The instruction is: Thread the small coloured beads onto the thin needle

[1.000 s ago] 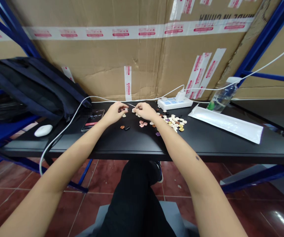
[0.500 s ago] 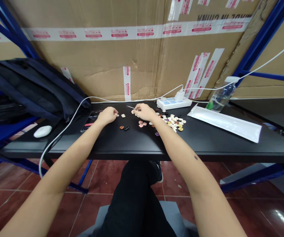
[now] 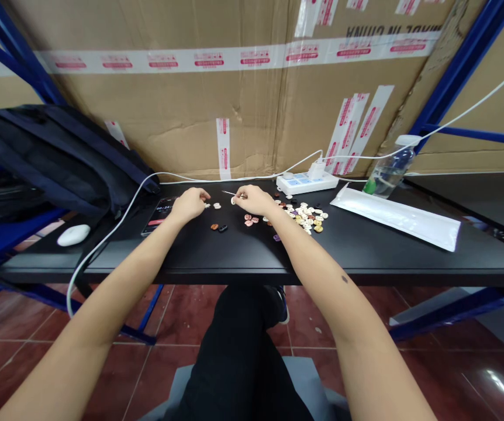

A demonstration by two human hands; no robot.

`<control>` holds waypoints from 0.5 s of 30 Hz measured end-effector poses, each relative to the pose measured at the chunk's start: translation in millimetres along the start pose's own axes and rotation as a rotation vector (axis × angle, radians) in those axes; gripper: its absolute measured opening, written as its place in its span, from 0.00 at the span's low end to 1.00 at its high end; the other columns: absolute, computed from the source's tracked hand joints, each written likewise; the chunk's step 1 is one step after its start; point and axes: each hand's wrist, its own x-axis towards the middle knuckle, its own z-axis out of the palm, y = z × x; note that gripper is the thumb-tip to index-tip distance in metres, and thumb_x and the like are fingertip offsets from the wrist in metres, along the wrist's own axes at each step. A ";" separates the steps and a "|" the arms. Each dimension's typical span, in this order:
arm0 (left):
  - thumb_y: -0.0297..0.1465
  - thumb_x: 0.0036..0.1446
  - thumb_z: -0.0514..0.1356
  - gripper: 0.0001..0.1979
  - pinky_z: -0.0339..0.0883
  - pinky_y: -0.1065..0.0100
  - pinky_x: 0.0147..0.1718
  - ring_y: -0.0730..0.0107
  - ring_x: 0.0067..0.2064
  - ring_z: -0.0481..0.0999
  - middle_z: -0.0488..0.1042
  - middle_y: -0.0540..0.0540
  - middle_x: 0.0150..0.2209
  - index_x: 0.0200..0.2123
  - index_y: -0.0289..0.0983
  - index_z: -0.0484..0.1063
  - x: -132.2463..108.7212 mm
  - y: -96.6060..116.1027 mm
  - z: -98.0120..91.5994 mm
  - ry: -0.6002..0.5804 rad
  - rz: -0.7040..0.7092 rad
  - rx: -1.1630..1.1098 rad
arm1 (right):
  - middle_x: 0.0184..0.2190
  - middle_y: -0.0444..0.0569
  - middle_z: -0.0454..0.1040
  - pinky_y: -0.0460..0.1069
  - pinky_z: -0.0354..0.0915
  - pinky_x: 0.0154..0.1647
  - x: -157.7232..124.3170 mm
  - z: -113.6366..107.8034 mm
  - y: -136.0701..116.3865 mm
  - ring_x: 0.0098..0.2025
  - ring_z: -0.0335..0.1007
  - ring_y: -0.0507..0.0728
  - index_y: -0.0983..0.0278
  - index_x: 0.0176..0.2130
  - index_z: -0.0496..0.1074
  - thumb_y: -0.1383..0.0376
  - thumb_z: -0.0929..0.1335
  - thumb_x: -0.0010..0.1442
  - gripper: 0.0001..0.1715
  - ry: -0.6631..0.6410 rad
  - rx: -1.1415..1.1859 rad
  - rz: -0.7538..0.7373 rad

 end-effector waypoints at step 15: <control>0.27 0.62 0.56 0.13 0.71 0.56 0.51 0.55 0.49 0.79 0.81 0.42 0.49 0.42 0.41 0.82 -4.5 8.9 -1.6 0.038 0.147 -0.021 | 0.33 0.48 0.81 0.49 0.63 0.35 -8.4 -5.4 -18.6 0.33 0.76 0.57 0.60 0.43 0.81 0.53 0.68 0.65 0.17 -0.129 -0.268 0.007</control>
